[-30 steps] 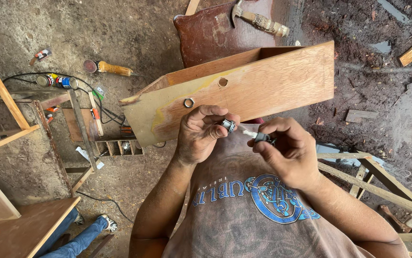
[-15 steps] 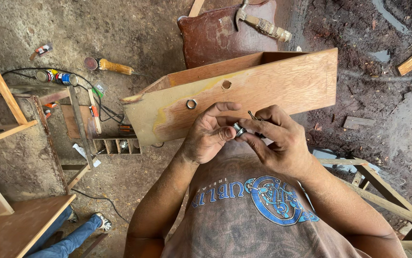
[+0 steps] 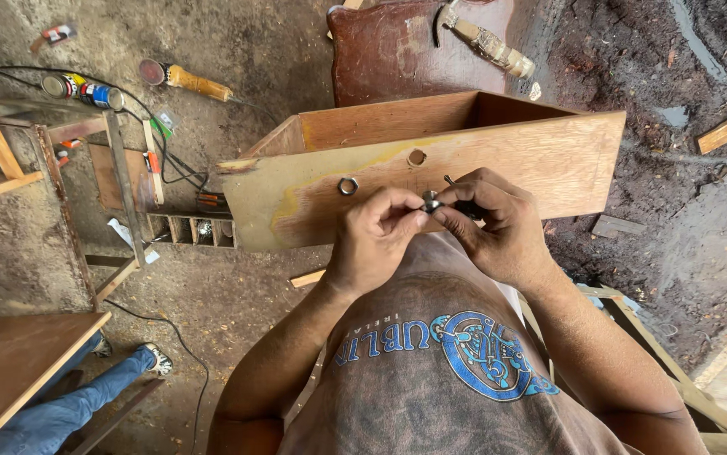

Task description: The person installs a lock mechanism into a wooden drawer. They insert the lock cylinder into a pre-drilled hole, secure it with a nut, and test the operation using a key. The person also uses a screwdriver to adjust the lock components.

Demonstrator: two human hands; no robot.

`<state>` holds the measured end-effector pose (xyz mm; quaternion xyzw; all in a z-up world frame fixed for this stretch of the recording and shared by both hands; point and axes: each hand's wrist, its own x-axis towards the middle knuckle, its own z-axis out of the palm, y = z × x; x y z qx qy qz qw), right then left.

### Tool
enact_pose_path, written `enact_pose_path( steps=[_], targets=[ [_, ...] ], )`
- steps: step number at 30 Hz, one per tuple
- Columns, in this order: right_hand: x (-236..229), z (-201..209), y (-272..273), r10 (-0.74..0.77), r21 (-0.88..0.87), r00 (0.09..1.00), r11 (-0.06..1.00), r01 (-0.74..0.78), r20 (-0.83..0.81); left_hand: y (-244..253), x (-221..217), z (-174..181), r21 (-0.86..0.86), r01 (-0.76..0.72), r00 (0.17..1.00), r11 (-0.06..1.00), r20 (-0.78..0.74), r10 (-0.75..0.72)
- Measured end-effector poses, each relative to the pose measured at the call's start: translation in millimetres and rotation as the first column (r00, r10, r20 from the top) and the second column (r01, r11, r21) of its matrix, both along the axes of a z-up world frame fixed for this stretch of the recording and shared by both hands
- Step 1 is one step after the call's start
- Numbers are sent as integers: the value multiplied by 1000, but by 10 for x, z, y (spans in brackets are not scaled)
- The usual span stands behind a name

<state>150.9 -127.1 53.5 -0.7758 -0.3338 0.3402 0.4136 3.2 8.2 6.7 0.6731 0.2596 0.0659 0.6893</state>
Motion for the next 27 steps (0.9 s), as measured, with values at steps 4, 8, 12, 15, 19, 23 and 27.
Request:
enact_pose_path(
  steps=[4, 8, 12, 15, 19, 23, 27],
  targets=[
    [49, -141, 47, -57, -63, 980, 997, 46, -188, 116, 101, -2, -322, -51, 997, 945, -68, 31],
    [81, -273, 63, -104, -137, 969, 988, 74, -225, 198, 176, 46, -233, -53, 980, 971, -200, 6],
    [129, -333, 102, -126, -209, 972, 974, 84, -197, 237, 250, 97, 124, -36, 991, 992, -124, 51],
    [137, -309, 156, -114, -198, 987, 976, 89, -118, 250, 295, 122, 177, -45, 988, 983, -136, 69],
    [144, -235, 253, -57, -162, 997, 985, 64, 48, 266, 332, 151, 319, -96, 994, 943, -24, 109],
    [155, -201, 279, -43, -133, 998, 990, 50, 54, 268, 333, 137, 287, -96, 994, 953, -23, 107],
    [184, -216, 301, -44, -212, 999, 976, 45, 9, 287, 349, 128, 260, -54, 986, 964, -139, 93]
  ],
)
